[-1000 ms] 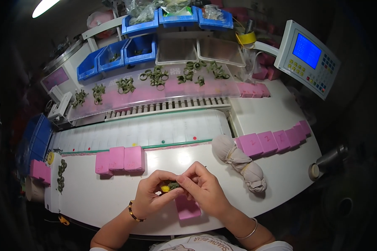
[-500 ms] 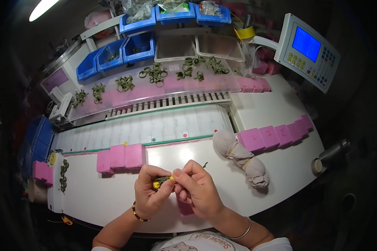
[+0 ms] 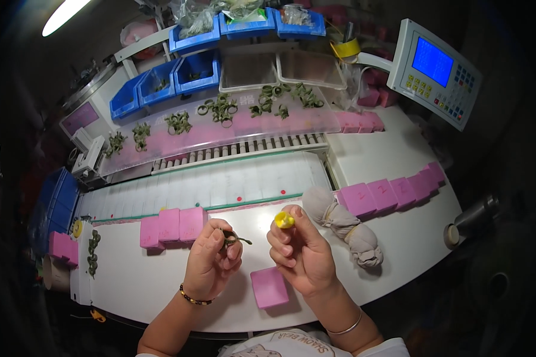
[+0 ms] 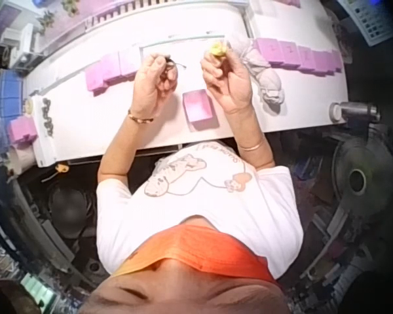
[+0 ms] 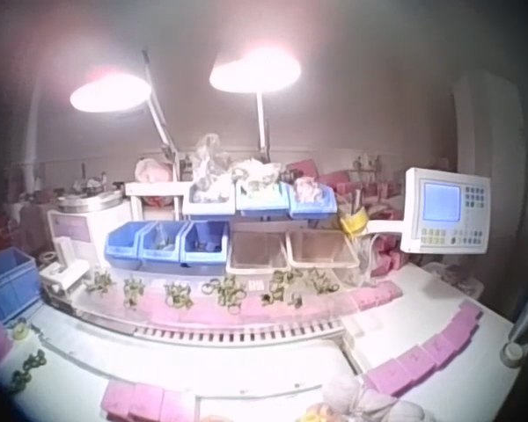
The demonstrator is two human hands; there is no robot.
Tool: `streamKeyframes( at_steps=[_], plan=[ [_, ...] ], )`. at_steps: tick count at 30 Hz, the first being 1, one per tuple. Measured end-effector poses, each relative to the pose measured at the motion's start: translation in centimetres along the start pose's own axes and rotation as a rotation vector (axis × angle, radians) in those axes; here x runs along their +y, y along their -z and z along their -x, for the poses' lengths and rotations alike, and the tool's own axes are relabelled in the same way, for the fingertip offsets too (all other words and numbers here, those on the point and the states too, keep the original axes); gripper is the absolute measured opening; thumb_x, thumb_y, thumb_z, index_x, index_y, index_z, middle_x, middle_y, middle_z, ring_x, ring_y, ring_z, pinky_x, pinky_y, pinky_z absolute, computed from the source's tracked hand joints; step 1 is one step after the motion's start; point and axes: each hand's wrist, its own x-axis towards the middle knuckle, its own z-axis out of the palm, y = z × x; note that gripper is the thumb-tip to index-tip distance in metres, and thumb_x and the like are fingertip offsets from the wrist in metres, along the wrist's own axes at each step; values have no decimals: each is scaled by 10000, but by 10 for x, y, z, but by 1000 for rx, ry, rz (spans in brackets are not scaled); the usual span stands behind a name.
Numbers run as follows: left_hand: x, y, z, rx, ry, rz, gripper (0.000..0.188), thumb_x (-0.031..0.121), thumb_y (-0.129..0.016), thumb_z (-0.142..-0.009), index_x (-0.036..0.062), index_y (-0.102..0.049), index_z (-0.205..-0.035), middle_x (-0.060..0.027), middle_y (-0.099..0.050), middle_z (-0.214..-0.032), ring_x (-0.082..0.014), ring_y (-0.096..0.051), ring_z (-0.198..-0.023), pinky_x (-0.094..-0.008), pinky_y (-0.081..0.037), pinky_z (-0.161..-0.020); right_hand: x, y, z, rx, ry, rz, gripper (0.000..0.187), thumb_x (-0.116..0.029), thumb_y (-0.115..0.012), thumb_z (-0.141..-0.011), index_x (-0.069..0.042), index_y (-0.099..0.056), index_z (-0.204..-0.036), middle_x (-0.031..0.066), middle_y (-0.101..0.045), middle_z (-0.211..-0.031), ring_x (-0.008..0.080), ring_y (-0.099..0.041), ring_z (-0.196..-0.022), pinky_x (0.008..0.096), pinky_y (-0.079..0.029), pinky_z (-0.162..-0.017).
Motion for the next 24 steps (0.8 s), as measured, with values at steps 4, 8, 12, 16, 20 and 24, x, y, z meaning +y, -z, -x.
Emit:
streamKeyframes(
  at_steps=[4, 8, 12, 16, 20, 24],
  plan=[
    [1, 1, -3, -27, 117, 194, 239, 292, -527, -1049, 117, -499, -1209, -50, -569, -934, -75, -483, -712, -194, -391, -535, 1, -9, 1, 132, -9, 510, 168, -242, -468, -1059, -78, -503, -1042, 47, -526, -883, 104, -512, -707, 194, -390, -505],
    [1, 0, -4, -36, 164, 185, 253, 293, -529, -1048, 111, -504, -1222, -57, -570, -962, -77, -489, -727, -195, -403, -544, 9, 7, 4, 72, 110, 1111, 135, -143, -586, -998, -48, -543, -1084, 41, -562, -900, 119, -565, -767, 236, -441, -588],
    [0, 6, -1, -55, 182, 188, 280, 286, -542, -1042, 106, -514, -1255, -49, -571, -962, -78, -492, -724, -190, -407, -545, 14, 2, 2, -67, 598, 1771, 140, -78, -676, -904, -20, -615, -1016, 79, -567, -867, 217, -607, -693, 323, -489, -604],
    [2, 3, -1, -33, 247, 110, 375, 324, -574, -1022, 96, -525, -1316, -22, -588, -936, -66, -462, -697, -177, -363, -515, 15, 4, 4, -164, 873, 2070, 132, -62, -709, -808, -47, -631, -914, 76, -551, -851, 248, -600, -641, 347, -492, -537],
    [2, 3, -1, -35, 306, 48, 439, 308, -630, -991, 29, -553, -1321, -14, -600, -941, -55, -448, -681, -174, -365, -527, 16, 4, 6, -207, 981, 2225, 144, -18, -704, -756, -53, -624, -870, 76, -549, -790, 217, -584, -611, 326, -479, -508],
    [1, 2, 2, -80, 233, -54, 389, 213, -650, -982, 24, -563, -1311, -12, -609, -961, -50, -455, -689, -169, -368, -547, 11, 9, 6, -168, 697, 1768, 39, -50, -639, -848, -62, -602, -854, 44, -550, -742, 132, -542, -606, 247, -436, -522]
  ],
)
